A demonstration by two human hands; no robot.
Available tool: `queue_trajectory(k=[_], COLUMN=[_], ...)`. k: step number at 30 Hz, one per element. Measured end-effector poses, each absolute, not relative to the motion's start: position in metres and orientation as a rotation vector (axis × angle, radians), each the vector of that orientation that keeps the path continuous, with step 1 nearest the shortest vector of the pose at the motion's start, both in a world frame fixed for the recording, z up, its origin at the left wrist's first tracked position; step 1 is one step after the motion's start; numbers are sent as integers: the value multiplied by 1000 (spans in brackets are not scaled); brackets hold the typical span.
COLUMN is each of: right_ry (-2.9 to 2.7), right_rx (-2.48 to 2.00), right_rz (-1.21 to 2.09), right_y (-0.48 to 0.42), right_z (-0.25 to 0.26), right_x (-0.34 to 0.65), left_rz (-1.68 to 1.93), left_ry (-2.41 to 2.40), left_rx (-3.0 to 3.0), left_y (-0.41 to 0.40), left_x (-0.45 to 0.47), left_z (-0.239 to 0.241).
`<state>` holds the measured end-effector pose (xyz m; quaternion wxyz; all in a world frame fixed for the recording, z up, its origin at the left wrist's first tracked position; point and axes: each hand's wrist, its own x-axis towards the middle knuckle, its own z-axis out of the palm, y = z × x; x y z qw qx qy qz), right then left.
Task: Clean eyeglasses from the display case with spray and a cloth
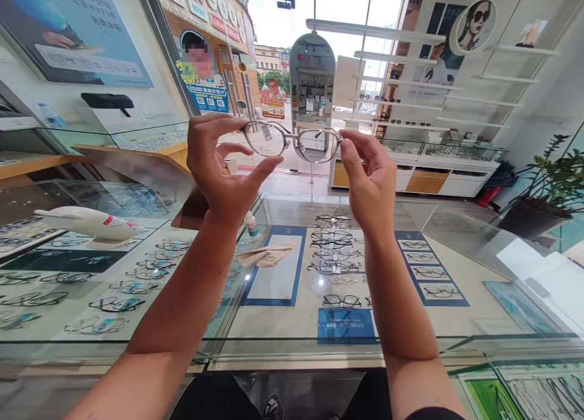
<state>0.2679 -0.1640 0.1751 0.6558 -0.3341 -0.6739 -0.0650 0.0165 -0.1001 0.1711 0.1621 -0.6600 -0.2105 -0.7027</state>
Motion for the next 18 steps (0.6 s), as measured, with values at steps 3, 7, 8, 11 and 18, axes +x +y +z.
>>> queue_trajectory(k=[3,7,8,11,18], right_ry=[-1547,-1523,-1520,-1539,-1526], right_rx=[-753,-736,-734,-738,-732], right_rz=[-141,-80,-67,-45,27], right_y=[-162,-161,-162,-164,-168], right_z=[174,175,175,176,178], right_x=[269,269,268,267,264], left_rz=[-2002,-2015,-2019,-2019,-1927], left_ry=[-611,-600,-575,-473,-454], left_rx=[-1888,-1941,-1964,-2006,-2056], left_y=[-101,-101,-99,-89,-77], left_x=[17,17,17,16,16], left_z=[172,171,171,169,165])
